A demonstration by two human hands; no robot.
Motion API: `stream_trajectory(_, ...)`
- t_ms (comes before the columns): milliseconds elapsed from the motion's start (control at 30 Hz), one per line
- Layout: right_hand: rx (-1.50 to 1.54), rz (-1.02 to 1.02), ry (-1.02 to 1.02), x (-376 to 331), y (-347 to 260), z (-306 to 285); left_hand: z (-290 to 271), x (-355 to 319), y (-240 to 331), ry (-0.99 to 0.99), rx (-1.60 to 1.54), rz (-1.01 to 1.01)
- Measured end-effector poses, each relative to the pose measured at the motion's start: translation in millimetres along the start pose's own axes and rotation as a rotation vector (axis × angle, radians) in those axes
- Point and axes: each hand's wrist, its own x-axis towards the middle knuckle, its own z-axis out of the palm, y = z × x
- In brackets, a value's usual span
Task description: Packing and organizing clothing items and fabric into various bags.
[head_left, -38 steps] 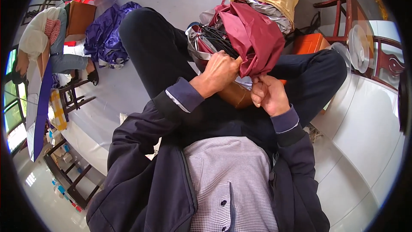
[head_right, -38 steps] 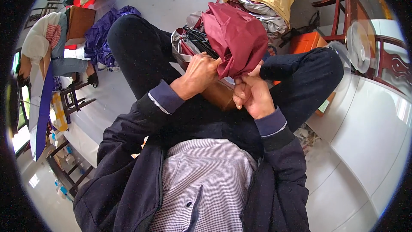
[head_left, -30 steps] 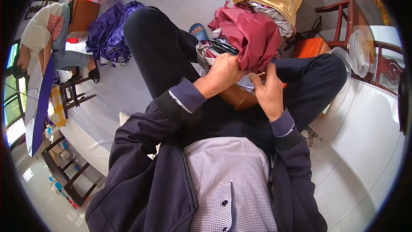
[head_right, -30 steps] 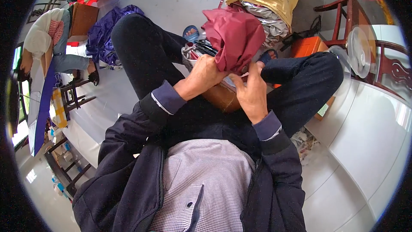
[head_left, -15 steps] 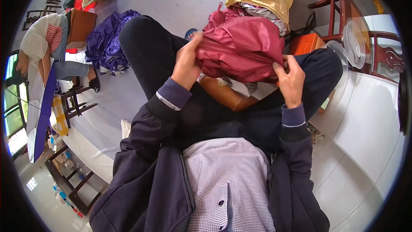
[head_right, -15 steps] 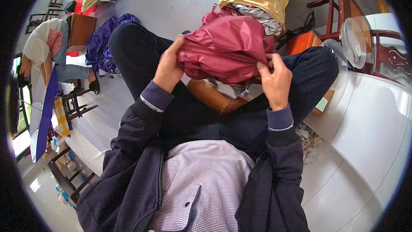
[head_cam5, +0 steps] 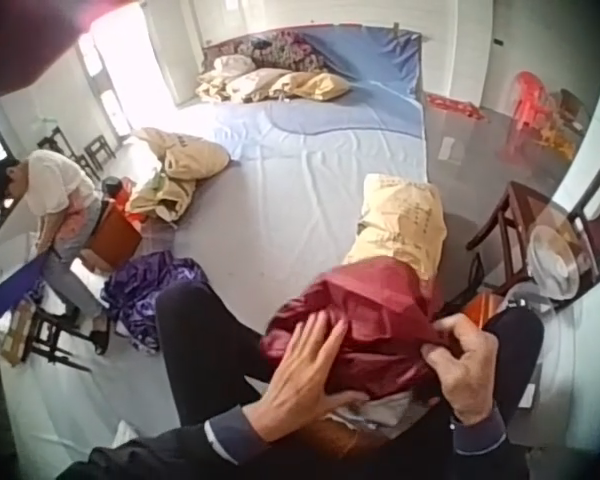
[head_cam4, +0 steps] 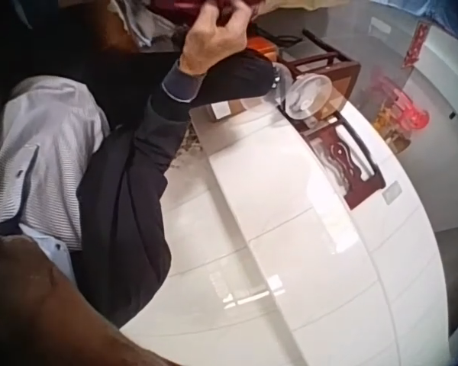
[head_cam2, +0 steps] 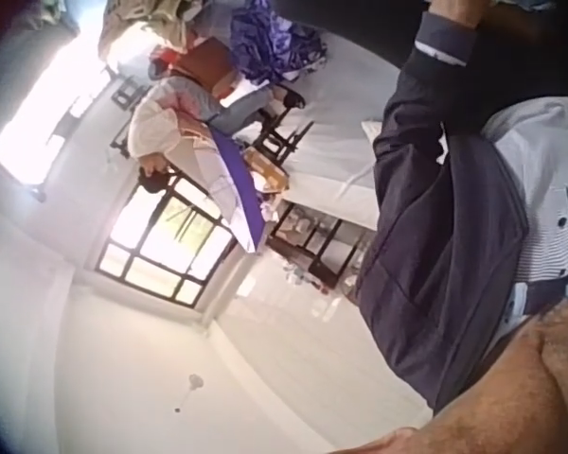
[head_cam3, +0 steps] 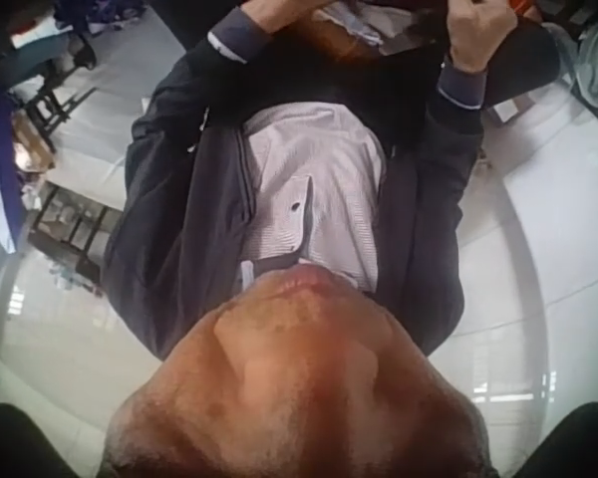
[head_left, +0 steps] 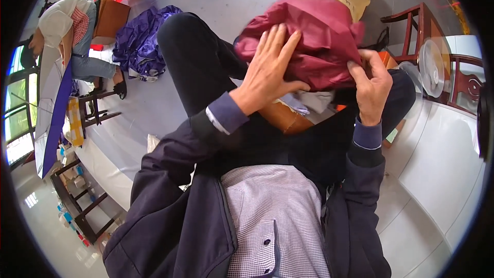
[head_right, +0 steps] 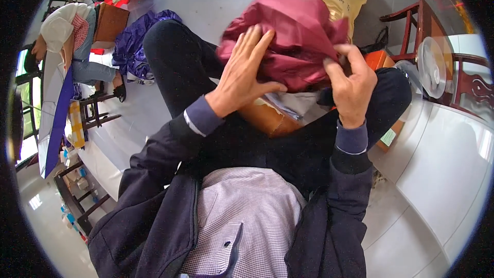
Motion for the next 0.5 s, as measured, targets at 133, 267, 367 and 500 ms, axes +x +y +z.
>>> stream_trajectory(133, 0.264, -0.179, -0.082, 12, -38, 16, -9, 30, -33, -0.025, -0.02, 0.11)
stream_trajectory(267, 0.402, -0.361, 0.165, 44, -52, 23, -82, 68, -71, 0.331, 0.264, 0.13)
stream_trajectory(367, 0.499, -0.022, 0.124, 65, 17, 19, -158, 75, -107, 0.486, 0.351, -0.082)
stream_trajectory(500, 0.272, 0.441, -0.079, 75, 136, 53, -204, 35, -192, 0.523, 0.72, -0.221)
